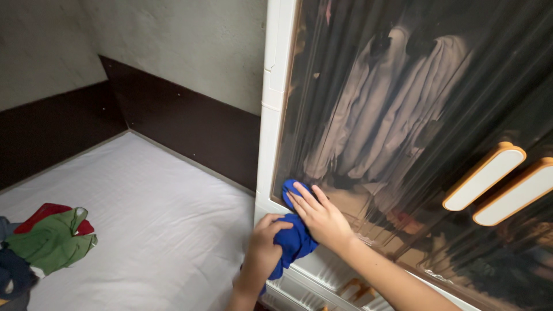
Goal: The person wipes the exterior surfaces of a white plastic storage cabinet using a blue cloth. They clean the solid doors, the transparent upper doors, and the side edges of the cabinet in a continuous wiping motion.
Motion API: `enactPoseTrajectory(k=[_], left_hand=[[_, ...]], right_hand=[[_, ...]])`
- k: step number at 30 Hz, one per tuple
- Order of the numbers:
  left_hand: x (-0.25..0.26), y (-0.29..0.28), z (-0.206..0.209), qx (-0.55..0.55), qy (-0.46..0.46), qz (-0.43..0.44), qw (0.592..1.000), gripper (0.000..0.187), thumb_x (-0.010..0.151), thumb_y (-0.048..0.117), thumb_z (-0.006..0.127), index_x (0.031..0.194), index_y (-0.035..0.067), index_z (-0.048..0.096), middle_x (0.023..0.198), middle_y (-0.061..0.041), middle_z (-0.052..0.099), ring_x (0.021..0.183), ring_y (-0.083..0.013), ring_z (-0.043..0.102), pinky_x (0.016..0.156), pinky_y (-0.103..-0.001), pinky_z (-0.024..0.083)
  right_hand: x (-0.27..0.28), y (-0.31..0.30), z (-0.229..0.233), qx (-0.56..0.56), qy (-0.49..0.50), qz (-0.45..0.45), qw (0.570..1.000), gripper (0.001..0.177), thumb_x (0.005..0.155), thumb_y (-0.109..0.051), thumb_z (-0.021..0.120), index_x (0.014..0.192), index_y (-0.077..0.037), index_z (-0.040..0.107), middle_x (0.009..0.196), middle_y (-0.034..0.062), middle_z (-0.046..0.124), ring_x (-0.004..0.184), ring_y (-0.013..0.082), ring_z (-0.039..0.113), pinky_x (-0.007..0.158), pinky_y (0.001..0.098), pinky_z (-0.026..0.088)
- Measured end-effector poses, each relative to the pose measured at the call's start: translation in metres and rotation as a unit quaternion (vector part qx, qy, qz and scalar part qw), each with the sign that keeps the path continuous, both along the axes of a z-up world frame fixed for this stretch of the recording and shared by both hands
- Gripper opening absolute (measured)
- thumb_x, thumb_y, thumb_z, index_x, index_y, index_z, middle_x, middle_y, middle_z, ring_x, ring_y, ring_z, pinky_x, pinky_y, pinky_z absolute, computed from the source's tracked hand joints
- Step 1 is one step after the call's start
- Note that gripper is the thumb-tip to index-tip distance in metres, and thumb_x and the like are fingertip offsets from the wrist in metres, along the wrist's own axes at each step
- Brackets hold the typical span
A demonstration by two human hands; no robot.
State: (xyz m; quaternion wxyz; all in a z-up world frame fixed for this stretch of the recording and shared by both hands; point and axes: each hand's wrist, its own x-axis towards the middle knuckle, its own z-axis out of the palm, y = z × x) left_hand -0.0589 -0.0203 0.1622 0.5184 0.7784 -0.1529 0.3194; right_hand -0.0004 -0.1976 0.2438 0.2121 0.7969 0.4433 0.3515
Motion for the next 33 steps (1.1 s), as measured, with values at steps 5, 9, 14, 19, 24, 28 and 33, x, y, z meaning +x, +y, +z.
enactPoseTrajectory(k=[5, 9, 14, 19, 24, 28, 33], left_hand=[[0.002, -0.004, -0.007, 0.008, 0.029, 0.006, 1.000, 0.053, 0.058, -0.018, 0.052, 0.097, 0.009, 0.077, 0.113, -0.011, 0.071, 0.110, -0.0327, 0.067, 0.094, -0.036, 0.053], [0.003, -0.007, -0.008, 0.016, 0.044, 0.000, 0.999, 0.053, 0.058, -0.018, 0.054, 0.096, 0.010, 0.078, 0.113, -0.010, 0.071, 0.110, -0.0323, 0.067, 0.094, -0.036, 0.053], [0.008, -0.007, -0.012, 0.006, 0.017, -0.018, 1.000, 0.054, 0.054, -0.019, 0.053, 0.095, 0.007, 0.077, 0.111, -0.013, 0.071, 0.110, -0.0349, 0.067, 0.095, -0.037, 0.053], [0.023, -0.009, -0.011, -0.009, -0.020, -0.033, 0.999, 0.054, 0.053, -0.018, 0.053, 0.095, 0.006, 0.078, 0.107, -0.013, 0.072, 0.109, -0.0331, 0.069, 0.096, -0.037, 0.053], [0.035, -0.010, 0.004, -0.052, -0.045, -0.052, 0.996, 0.058, 0.051, -0.017, 0.048, 0.095, 0.005, 0.079, 0.108, -0.014, 0.074, 0.109, -0.0317, 0.073, 0.098, -0.035, 0.054], [0.043, -0.007, 0.025, -0.060, -0.065, -0.067, 0.994, 0.060, 0.051, -0.015, 0.047, 0.096, 0.005, 0.081, 0.109, -0.013, 0.075, 0.110, -0.0297, 0.074, 0.098, -0.034, 0.053], [0.052, -0.011, 0.054, -0.099, -0.078, -0.071, 0.989, 0.051, 0.060, -0.014, 0.053, 0.097, 0.006, 0.082, 0.110, -0.011, 0.076, 0.106, -0.0250, 0.078, 0.094, -0.031, 0.058]], right_hand=[[-0.004, -0.005, -0.013, -0.036, 0.013, 0.001, 0.999, 0.069, 0.084, -0.024, 0.053, 0.147, 0.003, 0.048, 0.155, 0.0154, 0.046, 0.151, 0.0305, 0.029, 0.119, 0.0474, 0.024], [-0.010, -0.018, -0.009, -0.045, 0.037, 0.009, 0.998, 0.071, 0.082, -0.025, 0.054, 0.146, 0.005, 0.048, 0.155, 0.0149, 0.046, 0.151, 0.0317, 0.028, 0.119, 0.0493, 0.023], [-0.012, -0.033, 0.005, -0.024, 0.052, 0.018, 0.998, 0.069, 0.081, -0.022, 0.054, 0.146, 0.000, 0.050, 0.153, 0.0096, 0.048, 0.152, 0.0296, 0.027, 0.118, 0.0510, 0.023], [-0.012, -0.034, 0.033, 0.007, 0.026, 0.028, 0.999, 0.063, 0.083, -0.022, 0.055, 0.143, -0.003, 0.056, 0.148, 0.0095, 0.054, 0.151, 0.0285, 0.030, 0.118, 0.0515, 0.022], [-0.013, -0.028, 0.083, 0.023, -0.005, 0.049, 0.998, 0.053, 0.083, -0.022, 0.059, 0.133, -0.003, 0.065, 0.140, 0.0079, 0.062, 0.150, 0.0289, 0.032, 0.118, 0.0536, 0.022], [-0.017, -0.025, 0.134, 0.017, -0.039, 0.048, 0.998, 0.050, 0.082, -0.023, 0.062, 0.128, -0.004, 0.069, 0.137, 0.0078, 0.064, 0.151, 0.0279, 0.032, 0.117, 0.0537, 0.022], [-0.020, -0.022, 0.196, 0.021, -0.100, 0.043, 0.994, 0.053, 0.078, -0.027, 0.065, 0.127, -0.007, 0.071, 0.136, 0.0071, 0.065, 0.151, 0.0275, 0.032, 0.117, 0.0565, 0.021]])
